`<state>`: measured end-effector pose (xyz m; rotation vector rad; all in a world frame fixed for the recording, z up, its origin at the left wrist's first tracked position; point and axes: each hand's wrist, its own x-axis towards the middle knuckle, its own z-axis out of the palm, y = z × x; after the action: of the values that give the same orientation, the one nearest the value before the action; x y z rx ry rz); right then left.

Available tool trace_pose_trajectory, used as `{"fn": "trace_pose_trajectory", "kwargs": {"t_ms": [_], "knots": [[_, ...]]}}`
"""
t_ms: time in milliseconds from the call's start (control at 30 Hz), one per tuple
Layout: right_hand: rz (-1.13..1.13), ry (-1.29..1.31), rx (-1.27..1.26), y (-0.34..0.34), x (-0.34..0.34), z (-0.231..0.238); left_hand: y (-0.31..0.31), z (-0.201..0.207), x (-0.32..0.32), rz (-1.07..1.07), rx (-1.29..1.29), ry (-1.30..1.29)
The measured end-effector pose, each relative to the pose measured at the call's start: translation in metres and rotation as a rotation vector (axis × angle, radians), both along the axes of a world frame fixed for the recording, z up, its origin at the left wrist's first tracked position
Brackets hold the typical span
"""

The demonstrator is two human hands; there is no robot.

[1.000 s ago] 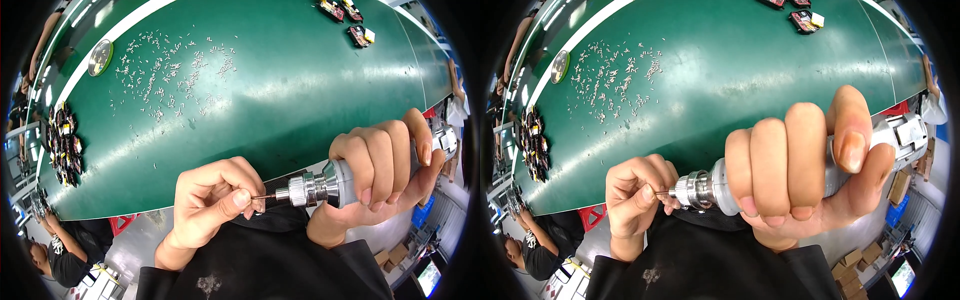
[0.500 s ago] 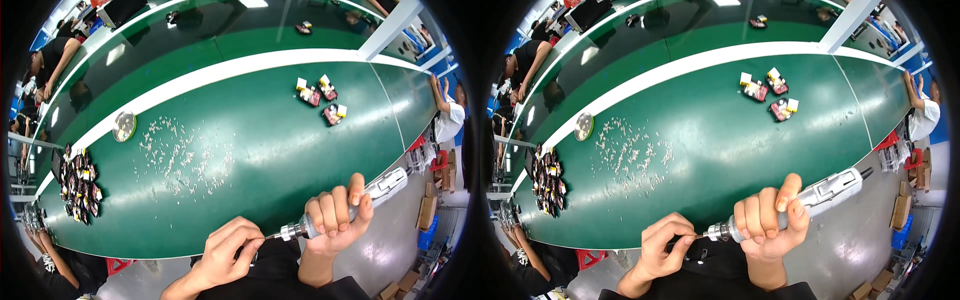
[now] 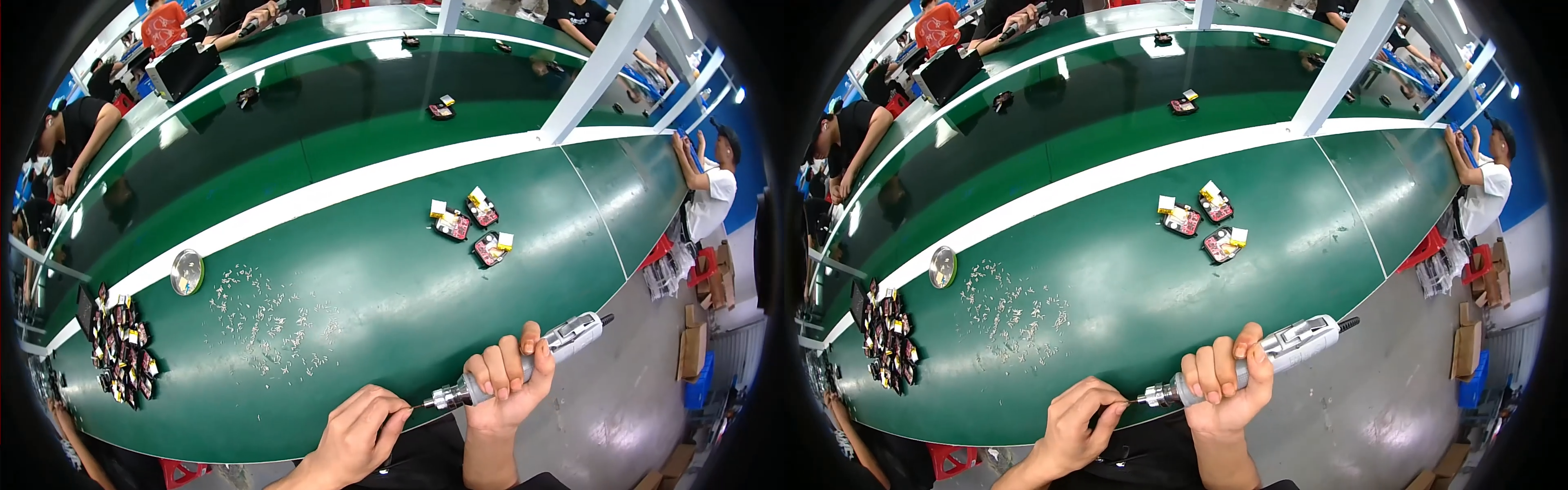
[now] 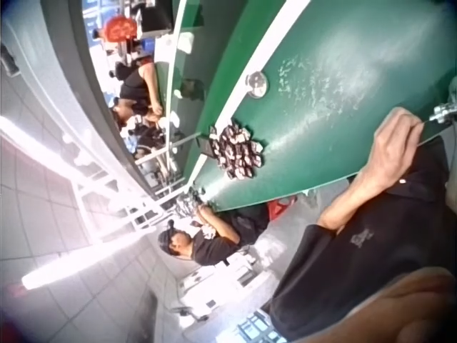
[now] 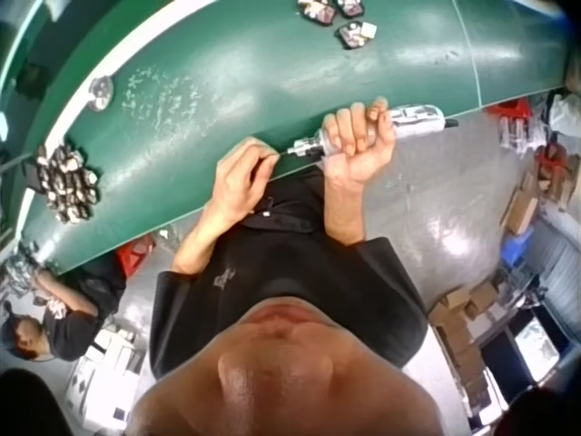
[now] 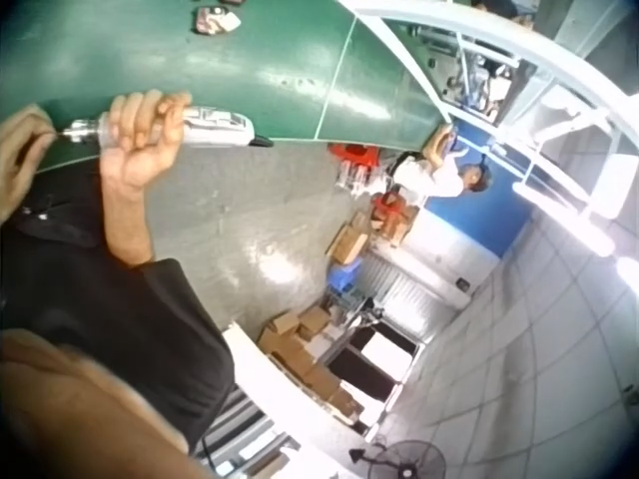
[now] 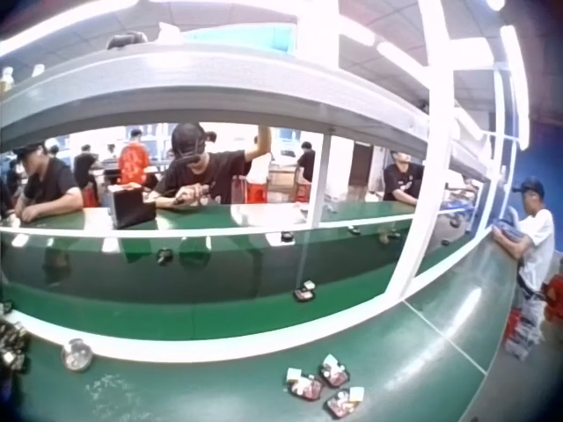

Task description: Using an electric screwdriver to fasten screws into small electronic circuit board modules on a factory assembly line.

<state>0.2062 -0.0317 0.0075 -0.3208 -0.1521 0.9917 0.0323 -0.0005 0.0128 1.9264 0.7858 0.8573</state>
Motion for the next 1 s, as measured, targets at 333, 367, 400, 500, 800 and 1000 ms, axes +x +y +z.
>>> {"fn": "trace_pose_trajectory", "kwargs": {"t_ms": [333, 367, 400, 500, 800, 1000], "knots": [[-0.054, 0.108, -0.003, 0.002, 0.025, -0.016, 0.063, 0.04, 0.041, -0.191, 0.435, 0.354], [-0.06, 0.129, -0.02, 0.003, 0.024, -0.016, 0.08, 0.046, 0.048, -0.152, 0.47, 0.38], [-0.067, 0.147, -0.038, 0.003, 0.023, -0.016, 0.1, 0.048, 0.059, -0.09, 0.536, 0.363], [-0.07, 0.052, -0.031, 0.0, 0.024, -0.027, 0.177, 0.03, 0.111, 0.095, 0.559, 0.465], [0.006, 0.001, -0.048, 0.001, 0.022, -0.027, 0.294, -0.014, 0.213, 0.312, 0.537, 0.662], [-0.017, 0.062, -0.129, 0.0, 0.017, -0.011, 0.323, -0.026, 0.227, 0.384, 0.629, 0.736]]}}
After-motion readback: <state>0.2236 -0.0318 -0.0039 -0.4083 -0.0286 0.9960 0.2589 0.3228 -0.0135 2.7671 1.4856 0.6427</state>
